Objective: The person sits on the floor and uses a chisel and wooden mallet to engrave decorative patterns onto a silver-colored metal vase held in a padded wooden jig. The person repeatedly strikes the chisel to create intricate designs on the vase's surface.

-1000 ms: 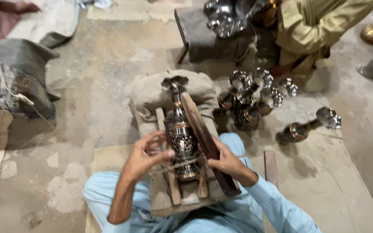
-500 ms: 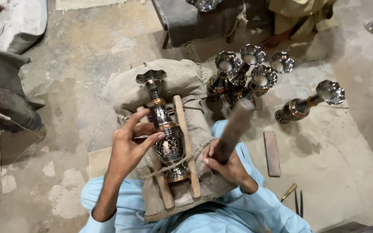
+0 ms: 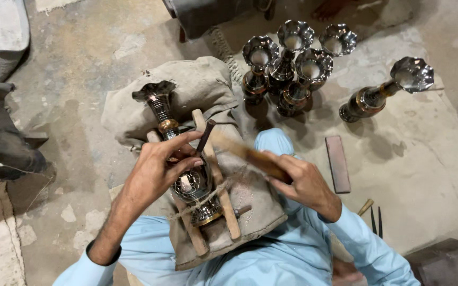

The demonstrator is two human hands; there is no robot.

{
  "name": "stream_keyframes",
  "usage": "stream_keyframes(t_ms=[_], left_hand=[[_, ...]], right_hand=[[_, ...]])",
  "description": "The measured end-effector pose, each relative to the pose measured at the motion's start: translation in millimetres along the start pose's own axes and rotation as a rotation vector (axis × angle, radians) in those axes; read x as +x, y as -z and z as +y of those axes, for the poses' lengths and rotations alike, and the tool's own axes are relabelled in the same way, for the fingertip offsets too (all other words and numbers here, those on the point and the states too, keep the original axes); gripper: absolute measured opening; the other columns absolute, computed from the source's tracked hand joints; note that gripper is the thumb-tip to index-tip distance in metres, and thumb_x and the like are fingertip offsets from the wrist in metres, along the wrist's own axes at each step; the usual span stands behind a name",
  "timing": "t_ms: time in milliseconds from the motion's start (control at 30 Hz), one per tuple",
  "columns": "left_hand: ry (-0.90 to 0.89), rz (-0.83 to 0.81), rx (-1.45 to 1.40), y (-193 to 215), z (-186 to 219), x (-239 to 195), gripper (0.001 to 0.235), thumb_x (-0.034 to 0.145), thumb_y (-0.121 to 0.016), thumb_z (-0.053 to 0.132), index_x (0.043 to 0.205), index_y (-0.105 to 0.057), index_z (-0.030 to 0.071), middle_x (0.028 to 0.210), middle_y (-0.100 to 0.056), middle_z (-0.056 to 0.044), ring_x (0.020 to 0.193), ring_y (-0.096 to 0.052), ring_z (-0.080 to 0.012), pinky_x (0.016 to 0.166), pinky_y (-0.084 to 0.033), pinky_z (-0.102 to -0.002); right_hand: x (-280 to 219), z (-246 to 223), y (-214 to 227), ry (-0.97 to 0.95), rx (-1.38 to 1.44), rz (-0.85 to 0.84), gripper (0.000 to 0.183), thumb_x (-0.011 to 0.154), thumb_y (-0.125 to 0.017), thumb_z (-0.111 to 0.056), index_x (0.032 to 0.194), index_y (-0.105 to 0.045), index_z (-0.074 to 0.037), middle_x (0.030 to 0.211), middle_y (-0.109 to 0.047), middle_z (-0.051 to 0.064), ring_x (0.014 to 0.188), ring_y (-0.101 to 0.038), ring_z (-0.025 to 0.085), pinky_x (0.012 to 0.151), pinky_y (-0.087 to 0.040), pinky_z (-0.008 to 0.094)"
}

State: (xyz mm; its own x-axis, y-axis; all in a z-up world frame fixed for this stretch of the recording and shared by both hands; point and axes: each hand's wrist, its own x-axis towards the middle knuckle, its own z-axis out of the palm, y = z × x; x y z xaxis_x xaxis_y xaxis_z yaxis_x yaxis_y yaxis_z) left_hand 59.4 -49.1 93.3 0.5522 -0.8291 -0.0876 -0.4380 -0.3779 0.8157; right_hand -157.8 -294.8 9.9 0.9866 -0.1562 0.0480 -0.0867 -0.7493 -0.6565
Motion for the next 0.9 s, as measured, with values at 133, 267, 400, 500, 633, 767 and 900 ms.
stream_keyframes(t_ms=[133, 267, 400, 500, 633, 767, 900], left_hand=[[0.004, -0.037, 0.019, 0.4, 6.5, 2.5, 0.05, 0.085, -0.077, 0.011, 0.134, -0.063, 0.013, 0.091, -0.081, -0.008, 0.082, -0.08, -0.0173, 0.071, -0.063, -0.033], [-0.002, -0.052, 0.063, 0.2, 7.9, 3.0, 0.051, 0.085, -0.076, 0.01, 0.134, -0.063, 0.014, 0.091, -0.08, -0.009, 0.08, -0.079, -0.0184, 0.069, -0.062, -0.033], [-0.044, -0.063, 0.075, 1.0, 12.3, 3.8, 0.052, 0.086, -0.076, 0.009, 0.135, -0.063, 0.013, 0.094, -0.079, -0.01, 0.078, -0.079, -0.0199, 0.066, -0.06, -0.035], [-0.053, -0.103, 0.161, 1.4, 13.5, 4.7, 0.051, 0.084, -0.078, 0.011, 0.133, -0.065, 0.015, 0.088, -0.079, -0.01, 0.074, -0.077, -0.0224, 0.064, -0.058, -0.038], [-0.118, -0.164, 0.165, 1.2, 10.5, 11.0, 0.05, 0.083, -0.077, 0.011, 0.132, -0.065, 0.014, 0.09, -0.078, -0.01, 0.076, -0.077, -0.0224, 0.064, -0.059, -0.037], [-0.198, -0.216, 0.152, 4.4, 10.8, 15.4, 0.049, 0.084, -0.073, 0.006, 0.132, -0.066, 0.014, 0.095, -0.08, -0.009, 0.083, -0.079, -0.0213, 0.069, -0.061, -0.036], [-0.15, -0.318, 0.204, 9.3, 12.4, 16.3, 0.049, 0.084, -0.074, 0.007, 0.132, -0.066, 0.016, 0.091, -0.079, -0.012, 0.079, -0.077, -0.0256, 0.069, -0.059, -0.041]], right_hand=[[-6.1, 10.6, -3.3, -0.071, -0.081, -0.029, 0.075, 0.076, -0.076, -0.013, 0.148, -0.055, -0.019, 0.106, -0.073, 0.011, 0.079, -0.072, 0.029, 0.073, -0.06, 0.039], [-3.4, 13.1, -4.0, -0.03, 0.229, 0.305, 0.073, 0.08, -0.074, -0.003, 0.149, -0.05, -0.013, 0.115, -0.073, 0.012, 0.09, -0.072, 0.029, 0.08, -0.059, 0.038], [-6.8, 14.8, 6.3, 0.053, 0.177, 0.282, 0.082, 0.074, -0.069, 0.005, 0.152, -0.048, -0.008, 0.129, -0.069, 0.02, 0.103, -0.074, 0.03, 0.085, -0.059, 0.036], [-11.8, 13.4, 5.2, -0.121, 0.037, 0.266, 0.074, 0.078, -0.072, 0.004, 0.149, -0.056, -0.012, 0.114, -0.075, 0.014, 0.086, -0.075, 0.025, 0.075, -0.058, 0.034], [-18.7, 11.8, -6.7, 0.052, 0.096, 0.344, 0.078, 0.075, -0.07, 0.005, 0.15, -0.051, -0.008, 0.123, -0.07, 0.02, 0.101, -0.073, 0.031, 0.081, -0.059, 0.036], [-24.9, 7.6, -21.5, -0.073, 0.164, 0.406, 0.062, 0.084, -0.074, 0.003, 0.142, -0.056, -0.014, 0.102, -0.075, 0.009, 0.081, -0.075, 0.021, 0.072, -0.06, 0.033], [-35.0, 6.3, -27.2, -0.021, -0.02, 0.406, 0.072, 0.072, -0.072, 0.005, 0.142, -0.059, -0.004, 0.102, -0.073, 0.015, 0.079, -0.07, 0.025, 0.069, -0.056, 0.037]])
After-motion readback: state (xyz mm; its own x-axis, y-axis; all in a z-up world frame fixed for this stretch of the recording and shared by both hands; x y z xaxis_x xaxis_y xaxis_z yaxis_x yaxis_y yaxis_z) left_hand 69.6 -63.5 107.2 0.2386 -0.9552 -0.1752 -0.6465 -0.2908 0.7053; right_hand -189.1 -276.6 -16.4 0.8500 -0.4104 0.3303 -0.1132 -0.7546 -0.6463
